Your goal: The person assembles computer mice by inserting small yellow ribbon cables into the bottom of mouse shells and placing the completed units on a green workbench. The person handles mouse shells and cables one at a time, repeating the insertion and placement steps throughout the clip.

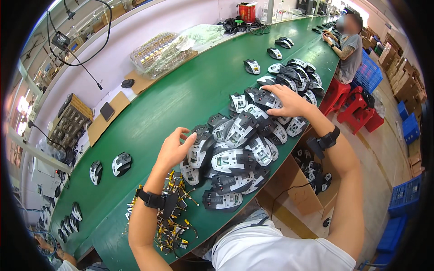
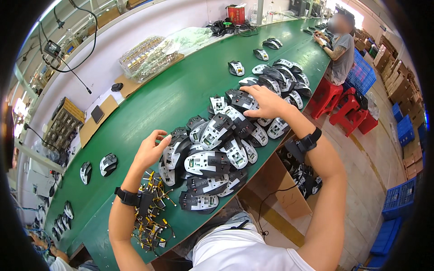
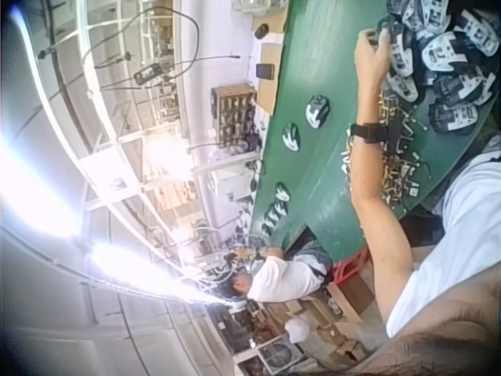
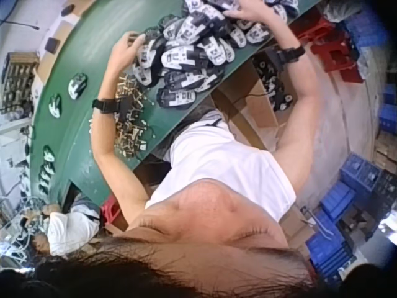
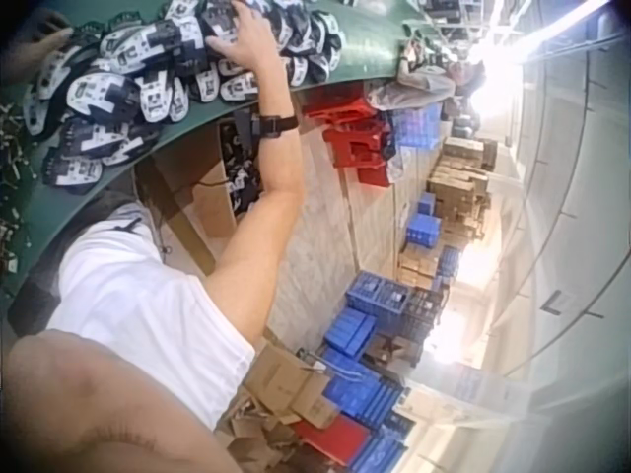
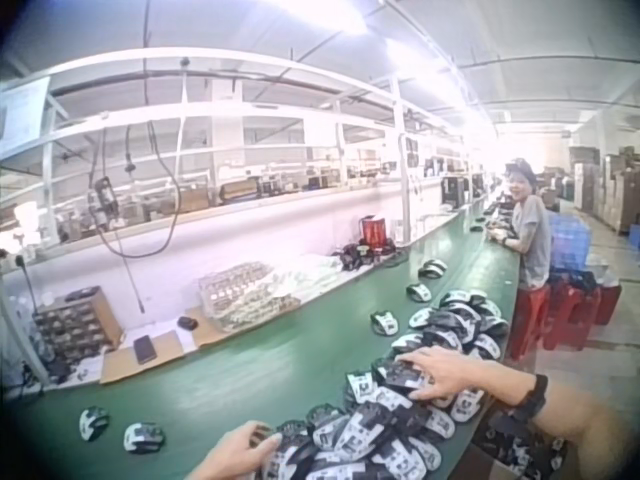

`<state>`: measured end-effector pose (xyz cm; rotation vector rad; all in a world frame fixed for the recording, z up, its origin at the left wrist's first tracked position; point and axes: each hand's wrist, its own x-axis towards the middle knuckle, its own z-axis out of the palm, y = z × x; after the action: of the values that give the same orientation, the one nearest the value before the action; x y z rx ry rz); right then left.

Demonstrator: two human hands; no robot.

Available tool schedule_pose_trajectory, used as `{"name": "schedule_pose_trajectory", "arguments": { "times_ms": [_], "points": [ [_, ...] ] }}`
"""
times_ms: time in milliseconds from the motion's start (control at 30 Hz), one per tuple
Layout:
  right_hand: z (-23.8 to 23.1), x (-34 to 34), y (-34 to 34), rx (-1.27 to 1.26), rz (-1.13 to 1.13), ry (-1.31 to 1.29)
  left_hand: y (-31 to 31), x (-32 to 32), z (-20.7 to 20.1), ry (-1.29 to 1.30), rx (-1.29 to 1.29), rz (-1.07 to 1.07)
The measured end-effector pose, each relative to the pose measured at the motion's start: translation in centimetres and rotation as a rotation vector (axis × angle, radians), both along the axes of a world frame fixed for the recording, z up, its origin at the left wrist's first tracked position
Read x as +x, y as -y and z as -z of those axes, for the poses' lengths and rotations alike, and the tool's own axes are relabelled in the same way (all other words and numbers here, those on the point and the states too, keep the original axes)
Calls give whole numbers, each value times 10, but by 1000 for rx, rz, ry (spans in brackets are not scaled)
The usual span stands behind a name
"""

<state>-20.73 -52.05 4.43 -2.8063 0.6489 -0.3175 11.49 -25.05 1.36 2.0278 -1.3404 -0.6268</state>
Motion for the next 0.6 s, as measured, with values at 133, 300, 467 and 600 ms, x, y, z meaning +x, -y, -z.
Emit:
{"name": "schedule_pose_trajectory", "arguments": {
  "times_ms": [133,300,467,600],
  "points": [
    [1,-1,-5,-20,18,19,-7,10,2,1,-5,-28],
    [13,-5,-8,-111,9,145,-14,22,7,-59,-47,-84],
    [18,-11,-14,-175,38,200,-15,23,4,-74,-34,-85],
    [21,-15,-17,-216,67,290,-13,23,3,-53,-34,-91]
  ]
}}
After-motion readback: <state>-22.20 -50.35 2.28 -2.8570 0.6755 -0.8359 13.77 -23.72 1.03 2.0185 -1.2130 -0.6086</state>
